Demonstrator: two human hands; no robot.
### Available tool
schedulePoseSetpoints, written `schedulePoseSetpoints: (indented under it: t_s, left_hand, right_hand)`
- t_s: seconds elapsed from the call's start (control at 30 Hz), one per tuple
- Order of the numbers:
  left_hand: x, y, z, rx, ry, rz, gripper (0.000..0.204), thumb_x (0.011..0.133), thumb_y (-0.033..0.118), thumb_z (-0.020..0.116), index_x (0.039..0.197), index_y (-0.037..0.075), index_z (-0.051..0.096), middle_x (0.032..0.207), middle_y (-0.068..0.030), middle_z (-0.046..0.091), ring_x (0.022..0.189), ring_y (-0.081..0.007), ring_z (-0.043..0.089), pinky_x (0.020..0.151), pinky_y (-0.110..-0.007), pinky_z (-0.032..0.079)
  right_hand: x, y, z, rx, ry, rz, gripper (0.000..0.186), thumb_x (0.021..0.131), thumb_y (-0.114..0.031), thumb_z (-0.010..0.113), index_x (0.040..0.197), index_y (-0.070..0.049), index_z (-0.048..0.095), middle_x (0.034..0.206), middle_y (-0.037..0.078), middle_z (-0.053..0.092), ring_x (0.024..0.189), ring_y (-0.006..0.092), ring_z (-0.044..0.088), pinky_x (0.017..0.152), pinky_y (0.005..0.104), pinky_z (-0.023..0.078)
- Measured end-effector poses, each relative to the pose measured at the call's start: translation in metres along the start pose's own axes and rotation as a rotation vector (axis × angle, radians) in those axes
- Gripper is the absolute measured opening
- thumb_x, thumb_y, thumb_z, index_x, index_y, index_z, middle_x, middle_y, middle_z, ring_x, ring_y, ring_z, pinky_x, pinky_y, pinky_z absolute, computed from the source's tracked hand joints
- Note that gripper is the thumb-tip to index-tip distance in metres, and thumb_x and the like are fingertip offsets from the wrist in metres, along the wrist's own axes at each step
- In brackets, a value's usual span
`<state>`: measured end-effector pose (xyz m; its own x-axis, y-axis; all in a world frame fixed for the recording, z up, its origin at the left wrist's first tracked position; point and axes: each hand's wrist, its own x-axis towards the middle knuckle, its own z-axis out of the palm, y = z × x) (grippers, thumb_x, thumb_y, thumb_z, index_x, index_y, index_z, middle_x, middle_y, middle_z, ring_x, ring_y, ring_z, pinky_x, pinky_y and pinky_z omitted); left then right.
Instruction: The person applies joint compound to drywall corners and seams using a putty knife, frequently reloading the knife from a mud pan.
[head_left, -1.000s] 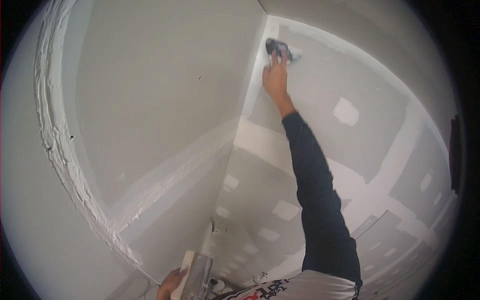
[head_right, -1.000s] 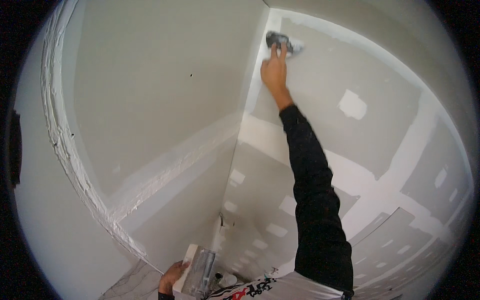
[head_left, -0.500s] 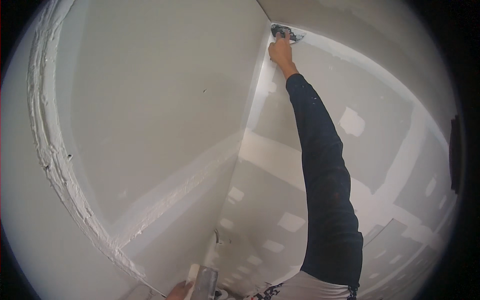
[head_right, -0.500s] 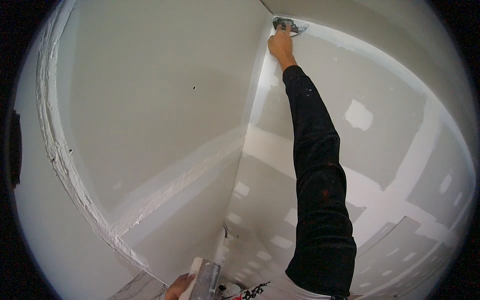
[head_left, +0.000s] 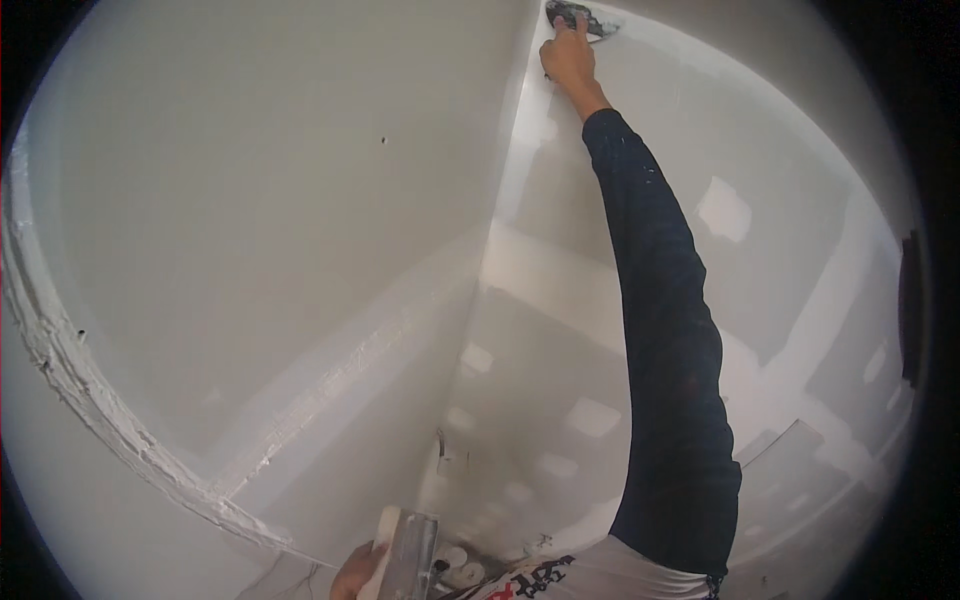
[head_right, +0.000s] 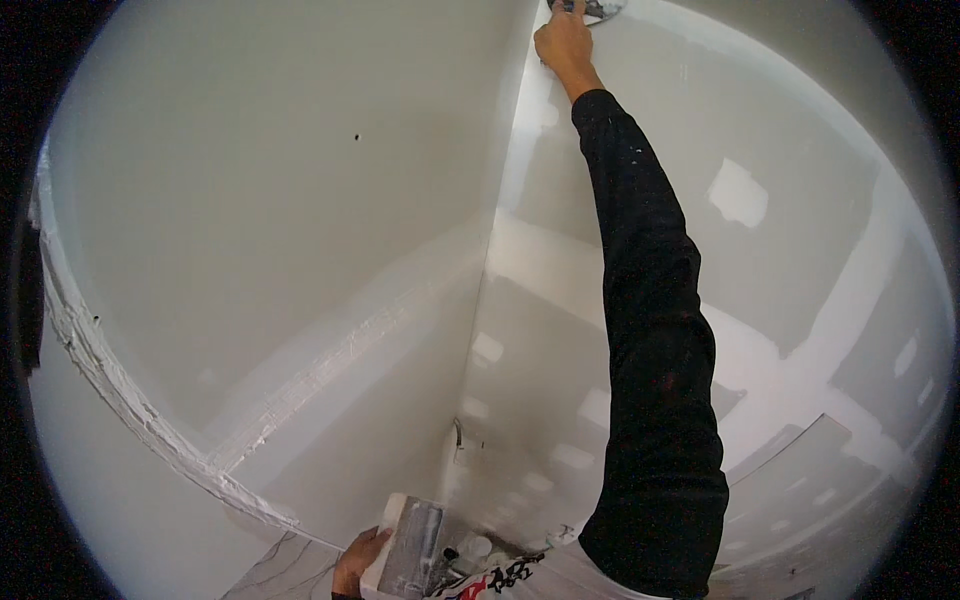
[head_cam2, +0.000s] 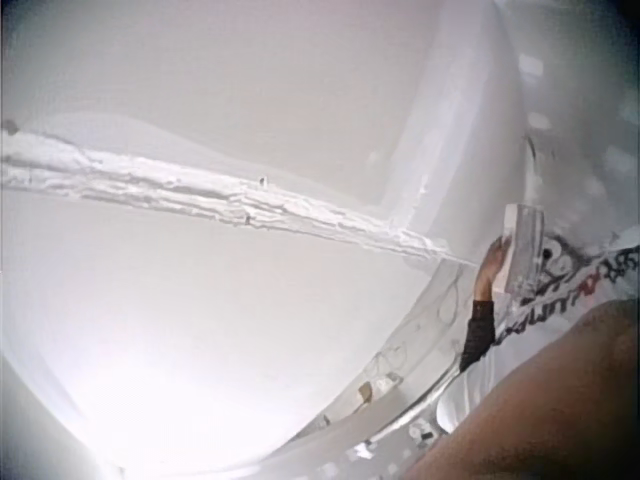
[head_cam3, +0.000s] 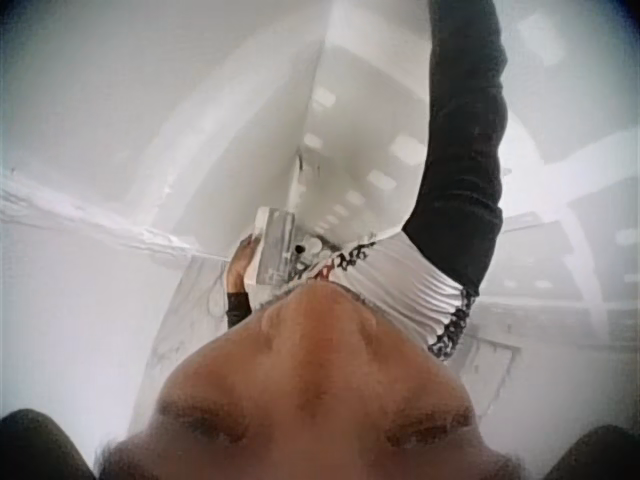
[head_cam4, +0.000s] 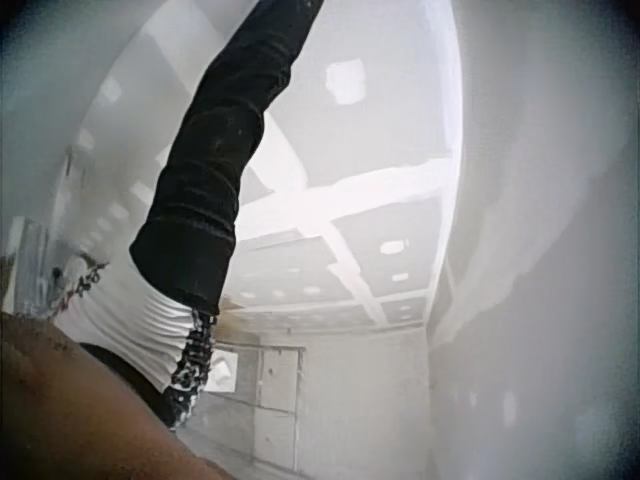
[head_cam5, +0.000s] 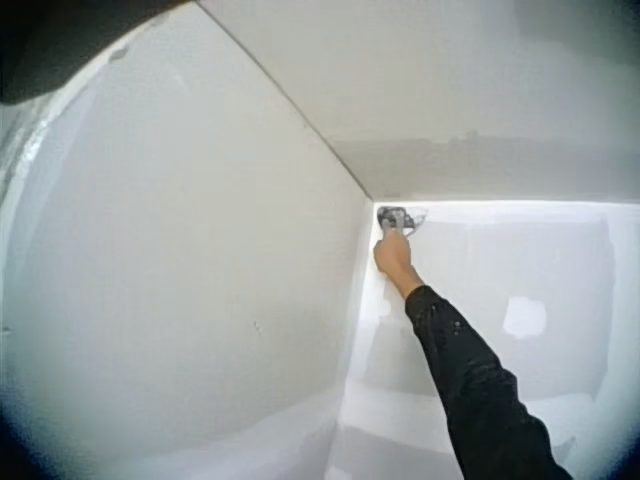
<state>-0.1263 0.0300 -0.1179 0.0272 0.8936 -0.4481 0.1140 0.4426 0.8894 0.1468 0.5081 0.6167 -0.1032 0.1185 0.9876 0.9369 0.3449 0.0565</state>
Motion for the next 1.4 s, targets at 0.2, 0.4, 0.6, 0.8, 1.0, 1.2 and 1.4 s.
schedulePoseSetpoints:
  t_s: [0.2,0.4,0.6,0.8,1.0,1.2,1.4]
  left_hand:
    - [-0.007,0.025,0.002,0.002,-0.027,0.027,0.065,0.100,0.047,0.059,0.133,-0.010,0.057,0.122,-0.0171,0.068,0.111,-0.0240,0.062,0.100,-0.033,0.046]
    - [-0.008,0.047,0.007,0.066,0.018,0.114,0.069,0.101,0.050,0.056,0.134,-0.011,0.056,0.125,-0.0193,0.067,0.115,-0.0264,0.060,0.103,-0.036,0.044]
    - [-0.005,0.022,-0.011,0.119,-0.004,0.046,0.079,0.098,0.055,0.058,0.138,-0.013,0.051,0.133,-0.0243,0.062,0.127,-0.0300,0.055,0.110,-0.035,0.039]
    - [-0.052,0.099,0.013,0.189,0.044,-0.014,0.060,0.103,0.043,0.055,0.135,-0.008,0.056,0.135,-0.0196,0.062,0.126,-0.0256,0.055,0.110,-0.035,0.038]
    - [-0.014,0.051,0.007,0.122,-0.052,0.062,0.071,0.101,0.047,0.058,0.142,-0.010,0.048,0.131,-0.0195,0.063,0.116,-0.0245,0.060,0.105,-0.031,0.043]
    - [0.000,0.048,0.021,-0.251,-0.081,-0.003,0.063,0.103,0.043,0.054,0.142,-0.006,0.050,0.132,-0.0142,0.062,0.120,-0.0214,0.057,0.105,-0.033,0.043]
    - [0.045,0.075,0.107,-0.627,-0.277,-0.034,0.063,0.103,0.047,0.053,0.142,-0.003,0.050,0.127,-0.0130,0.062,0.116,-0.0231,0.059,0.101,-0.035,0.046]
  right_hand:
    - [-0.116,-0.021,0.026,0.001,-0.034,-0.023,0.064,0.082,-0.007,0.060,0.144,0.002,0.046,0.159,0.030,0.021,0.099,0.0482,0.067,0.088,0.0503,0.056]
    - [-0.279,-0.050,0.005,0.149,-0.328,0.144,0.062,0.083,0.004,0.059,0.142,0.012,0.041,0.159,0.033,0.018,0.107,0.0499,0.063,0.089,0.0491,0.054]
    - [-0.431,-0.076,0.017,0.128,-0.376,0.157,0.069,0.082,0.009,0.054,0.149,0.008,0.036,0.162,0.030,0.014,0.085,0.0435,0.066,0.077,0.0450,0.057]
    - [-0.483,-0.061,0.025,0.065,-0.499,0.197,0.077,0.083,0.009,0.055,0.154,0.006,0.027,0.164,0.029,0.011,0.079,0.0361,0.065,0.075,0.0401,0.058]
    - [-0.517,-0.056,0.011,0.113,-0.514,0.245,0.079,0.085,0.010,0.052,0.157,0.002,0.021,0.164,0.028,0.010,0.104,0.0441,0.061,0.088,0.0417,0.057]
    - [-0.592,-0.086,-0.139,0.736,-0.561,0.557,0.075,0.089,0.007,0.048,0.158,-0.003,0.022,0.162,0.028,0.013,0.148,0.0476,0.022,0.113,0.0463,0.040]
    - [-0.686,-0.087,-0.323,1.073,-1.079,0.332,0.078,0.084,0.004,0.053,0.157,-0.019,0.036,0.164,0.018,0.019,0.146,0.0438,0.031,0.113,0.0482,0.041]
